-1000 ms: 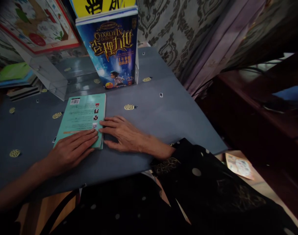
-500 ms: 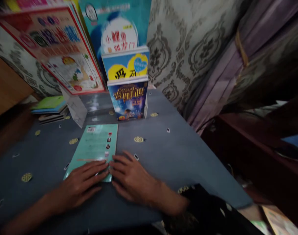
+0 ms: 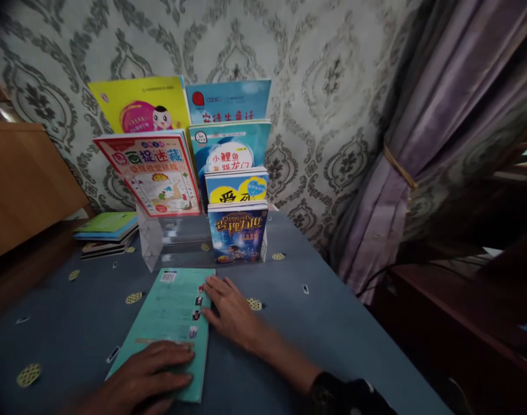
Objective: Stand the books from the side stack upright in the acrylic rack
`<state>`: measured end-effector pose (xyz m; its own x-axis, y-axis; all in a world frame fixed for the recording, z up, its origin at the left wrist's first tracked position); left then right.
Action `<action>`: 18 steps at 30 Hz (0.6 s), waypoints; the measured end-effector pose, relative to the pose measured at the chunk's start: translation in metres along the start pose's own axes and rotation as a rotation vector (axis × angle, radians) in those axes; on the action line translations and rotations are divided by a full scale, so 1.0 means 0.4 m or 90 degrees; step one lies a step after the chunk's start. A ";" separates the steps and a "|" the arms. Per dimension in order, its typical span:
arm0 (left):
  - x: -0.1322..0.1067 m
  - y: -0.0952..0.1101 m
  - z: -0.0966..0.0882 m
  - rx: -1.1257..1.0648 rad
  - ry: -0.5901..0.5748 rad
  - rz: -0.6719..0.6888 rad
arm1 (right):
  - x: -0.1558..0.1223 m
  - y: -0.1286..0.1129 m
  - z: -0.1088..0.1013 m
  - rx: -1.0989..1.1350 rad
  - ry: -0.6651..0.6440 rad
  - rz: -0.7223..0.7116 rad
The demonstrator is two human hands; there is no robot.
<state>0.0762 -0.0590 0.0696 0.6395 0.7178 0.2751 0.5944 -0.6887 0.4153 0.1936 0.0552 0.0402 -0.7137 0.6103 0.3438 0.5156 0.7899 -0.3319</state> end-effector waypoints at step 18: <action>-0.091 -0.185 0.067 0.236 0.036 -0.206 | -0.202 -0.168 0.060 -0.103 0.019 -0.237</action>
<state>0.0220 -0.0369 0.0055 0.3724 0.8983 0.2332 0.8982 -0.4121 0.1532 0.2053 -0.0486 0.0135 -0.8531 0.2800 0.4402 0.2938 0.9551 -0.0381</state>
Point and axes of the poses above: each hand's wrist, its own x-axis towards the middle knuckle, its own z-axis out of the palm, y = z × x, the point moved 10 cm from there along x, towards the middle knuckle, and after that the axes turned 15 degrees about -z, right-handed, at the moved point
